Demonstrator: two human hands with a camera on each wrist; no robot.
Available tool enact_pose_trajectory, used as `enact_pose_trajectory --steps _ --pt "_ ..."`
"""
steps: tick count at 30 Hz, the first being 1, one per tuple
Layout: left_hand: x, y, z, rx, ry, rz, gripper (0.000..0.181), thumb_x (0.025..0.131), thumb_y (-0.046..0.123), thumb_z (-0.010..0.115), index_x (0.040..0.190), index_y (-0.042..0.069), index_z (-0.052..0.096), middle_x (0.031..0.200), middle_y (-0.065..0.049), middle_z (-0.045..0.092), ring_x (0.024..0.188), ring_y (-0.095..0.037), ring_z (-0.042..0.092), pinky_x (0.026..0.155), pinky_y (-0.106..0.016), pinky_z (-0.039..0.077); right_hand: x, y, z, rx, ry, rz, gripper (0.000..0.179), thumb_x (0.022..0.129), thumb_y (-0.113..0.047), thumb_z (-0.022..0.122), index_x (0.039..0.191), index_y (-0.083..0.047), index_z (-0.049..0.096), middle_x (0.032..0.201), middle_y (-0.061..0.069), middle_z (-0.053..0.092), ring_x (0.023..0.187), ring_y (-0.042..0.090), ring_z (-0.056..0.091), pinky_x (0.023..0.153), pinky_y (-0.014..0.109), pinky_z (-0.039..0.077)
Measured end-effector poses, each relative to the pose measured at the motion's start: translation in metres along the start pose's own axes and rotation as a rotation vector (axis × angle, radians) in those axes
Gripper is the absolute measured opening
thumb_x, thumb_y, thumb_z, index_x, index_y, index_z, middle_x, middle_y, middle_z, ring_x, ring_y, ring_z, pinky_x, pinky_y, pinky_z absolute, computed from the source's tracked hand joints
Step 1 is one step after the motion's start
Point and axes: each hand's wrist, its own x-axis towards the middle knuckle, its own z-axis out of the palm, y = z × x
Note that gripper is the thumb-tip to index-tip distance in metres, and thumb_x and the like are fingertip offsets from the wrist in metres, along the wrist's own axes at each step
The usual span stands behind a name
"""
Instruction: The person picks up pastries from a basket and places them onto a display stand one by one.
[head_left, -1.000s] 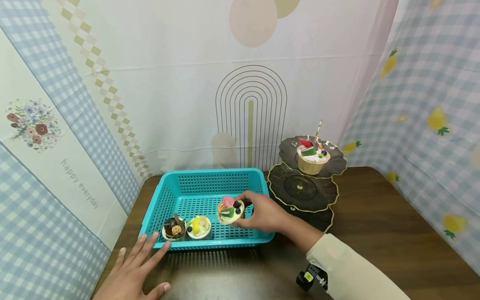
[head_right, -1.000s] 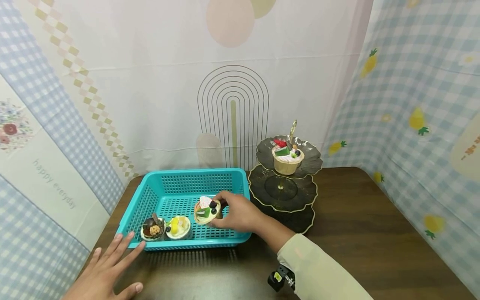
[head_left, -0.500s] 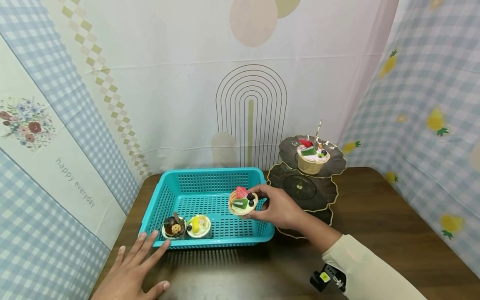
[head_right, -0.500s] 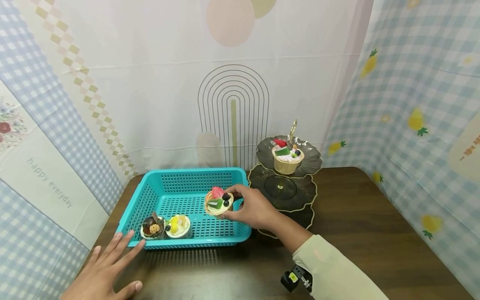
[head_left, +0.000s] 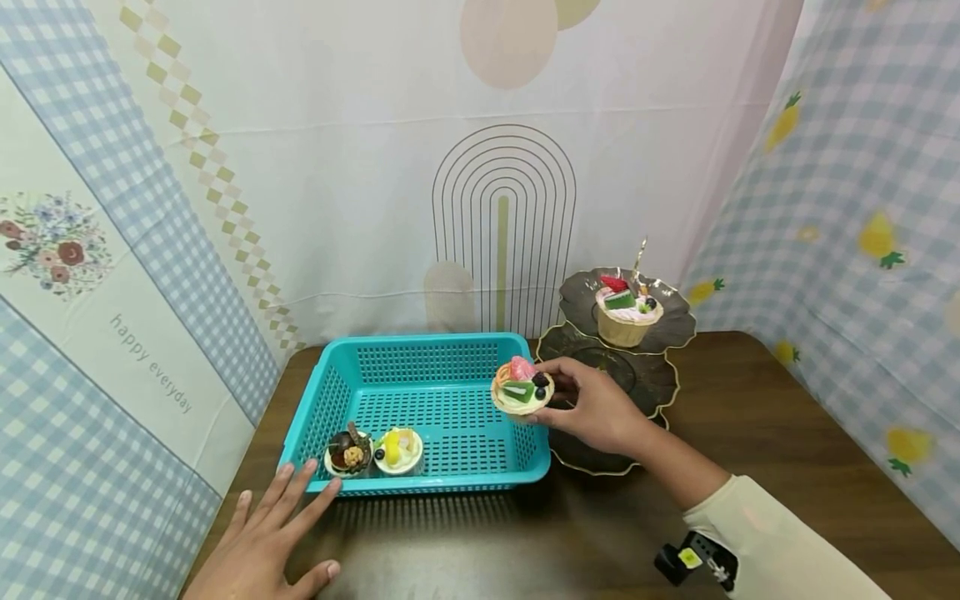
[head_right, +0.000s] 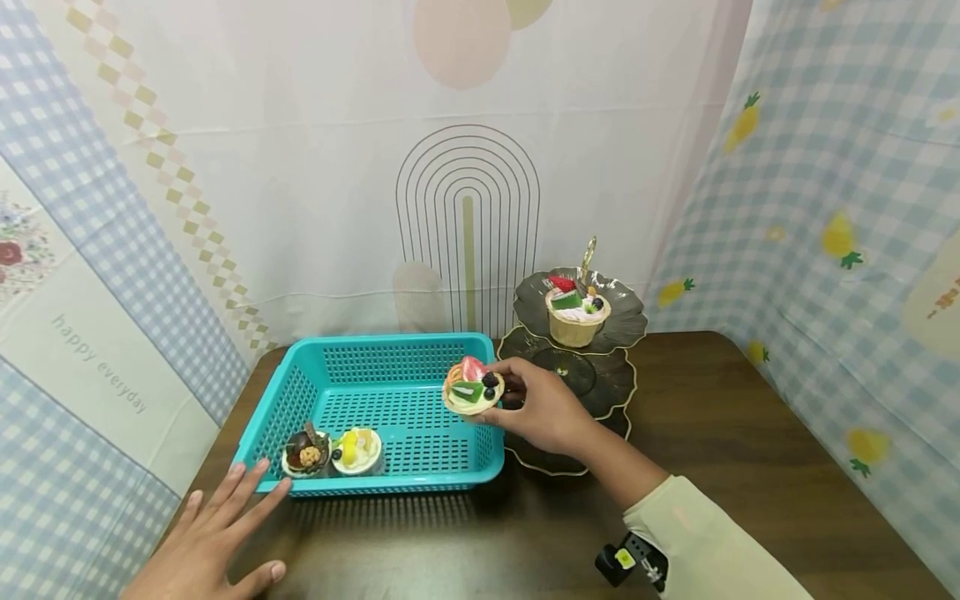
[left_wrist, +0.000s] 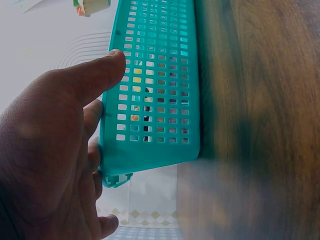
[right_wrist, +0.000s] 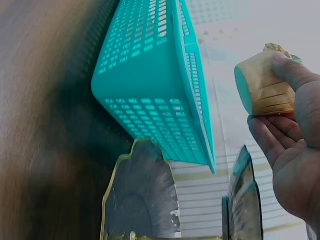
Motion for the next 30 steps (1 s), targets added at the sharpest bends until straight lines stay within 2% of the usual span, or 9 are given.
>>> enact_pose_trajectory --steps 9,20,30 --pt "0.001 0.0 -0.001 -0.01 -0.014 -0.009 0.082 0.091 0.065 0.067 0.161 0.036 0.036 0.169 -0.005 0.022 0.149 0.002 -0.016 0.119 -0.069 -0.003 -0.008 0.012 -0.014 -0.024 0.045 0.037 0.058 0.083 -0.02 0.089 0.133 -0.006 0.061 0.122 0.01 0.067 0.109 0.026 0.07 0.087 0.036 0.06" --pt "0.0 0.0 0.0 -0.008 0.0 0.008 0.081 0.091 0.063 0.067 0.161 0.034 0.037 0.17 -0.005 0.022 0.148 0.004 -0.017 0.119 -0.069 -0.003 -0.017 0.026 -0.034 -0.064 0.121 0.063 0.059 0.083 -0.02 0.089 0.132 -0.001 0.062 0.12 0.015 0.07 0.105 0.026 0.072 0.083 0.032 0.061" --pt "0.0 -0.002 0.001 -0.019 0.005 0.016 0.081 0.092 0.061 0.068 0.161 0.034 0.036 0.17 -0.006 0.022 0.148 0.005 -0.018 0.118 -0.072 -0.003 -0.024 0.036 -0.047 -0.018 0.141 0.071 0.069 0.085 -0.022 0.088 0.141 0.003 0.057 0.126 0.021 0.067 0.105 0.029 0.072 0.083 0.03 0.061"
